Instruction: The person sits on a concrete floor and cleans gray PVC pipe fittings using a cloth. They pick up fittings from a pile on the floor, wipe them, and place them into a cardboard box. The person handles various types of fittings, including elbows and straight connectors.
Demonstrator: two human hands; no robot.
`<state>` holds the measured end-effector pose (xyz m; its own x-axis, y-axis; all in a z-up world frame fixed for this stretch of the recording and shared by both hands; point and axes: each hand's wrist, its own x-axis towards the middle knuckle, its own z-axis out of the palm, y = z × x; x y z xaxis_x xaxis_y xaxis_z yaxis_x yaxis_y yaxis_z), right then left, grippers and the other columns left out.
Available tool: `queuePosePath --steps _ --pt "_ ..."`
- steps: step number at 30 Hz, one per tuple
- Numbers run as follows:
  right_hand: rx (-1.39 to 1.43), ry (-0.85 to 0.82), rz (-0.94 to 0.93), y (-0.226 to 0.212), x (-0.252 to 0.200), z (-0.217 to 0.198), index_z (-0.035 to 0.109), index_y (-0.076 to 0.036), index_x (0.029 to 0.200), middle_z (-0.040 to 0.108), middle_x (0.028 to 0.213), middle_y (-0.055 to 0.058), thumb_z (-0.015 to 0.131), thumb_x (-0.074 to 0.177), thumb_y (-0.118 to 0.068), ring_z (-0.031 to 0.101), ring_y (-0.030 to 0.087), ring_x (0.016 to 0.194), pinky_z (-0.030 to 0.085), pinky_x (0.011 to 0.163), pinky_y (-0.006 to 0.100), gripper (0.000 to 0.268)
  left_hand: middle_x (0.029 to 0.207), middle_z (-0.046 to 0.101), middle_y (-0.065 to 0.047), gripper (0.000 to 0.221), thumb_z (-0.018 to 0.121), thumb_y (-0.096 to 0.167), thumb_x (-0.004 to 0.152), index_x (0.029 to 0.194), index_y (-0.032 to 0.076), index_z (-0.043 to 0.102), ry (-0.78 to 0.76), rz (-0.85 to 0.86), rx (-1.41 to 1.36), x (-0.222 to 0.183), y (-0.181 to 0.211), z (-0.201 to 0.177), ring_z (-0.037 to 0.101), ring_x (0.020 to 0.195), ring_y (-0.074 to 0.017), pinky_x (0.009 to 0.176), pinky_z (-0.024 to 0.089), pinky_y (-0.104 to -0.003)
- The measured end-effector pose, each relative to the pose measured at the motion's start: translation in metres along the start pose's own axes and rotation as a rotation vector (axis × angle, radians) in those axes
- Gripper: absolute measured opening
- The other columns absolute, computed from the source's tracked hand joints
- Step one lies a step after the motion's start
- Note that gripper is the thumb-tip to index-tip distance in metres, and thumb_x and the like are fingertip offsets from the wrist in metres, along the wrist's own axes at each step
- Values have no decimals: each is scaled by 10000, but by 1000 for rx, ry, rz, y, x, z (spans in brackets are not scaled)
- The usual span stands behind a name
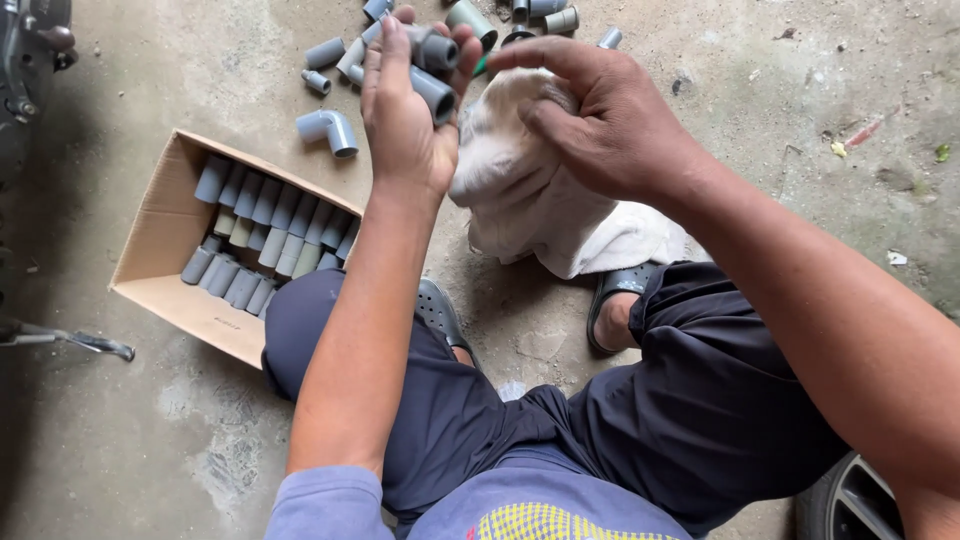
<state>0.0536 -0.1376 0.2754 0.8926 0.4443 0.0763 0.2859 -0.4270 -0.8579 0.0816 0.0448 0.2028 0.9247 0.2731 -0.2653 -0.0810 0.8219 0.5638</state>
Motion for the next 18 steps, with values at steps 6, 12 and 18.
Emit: queuePosePath --steps 6,12,18 --pt "34 -80 10 19 14 5 765 -144 1131 781 1163 29 509 927 44 721 105 1081 557 988 260 378 966 646 -241 259 621 169 997 1218 40 582 -107 -68 43 -7 -18 -11 752 921 -433 800 651 -493" --pt "89 102 9 47 18 14 542 -173 1450 696 1225 37 698 975 -258 657 137 1051 551 880 274 507 1415 639 -185 359 600 256 1105 1373 19 633 -512 119 369 -11 -31 -10 596 1343 -279 1172 491 -384" --pt "-89 -62 56 39 11 11 517 -143 1426 636 980 84 581 1073 -357 562 196 832 439 737 348 418 1522 540 -159 587 625 302 987 1488 17 510 -272 -116 423 -12 -30 -18 539 1381 -217 1167 459 -318"
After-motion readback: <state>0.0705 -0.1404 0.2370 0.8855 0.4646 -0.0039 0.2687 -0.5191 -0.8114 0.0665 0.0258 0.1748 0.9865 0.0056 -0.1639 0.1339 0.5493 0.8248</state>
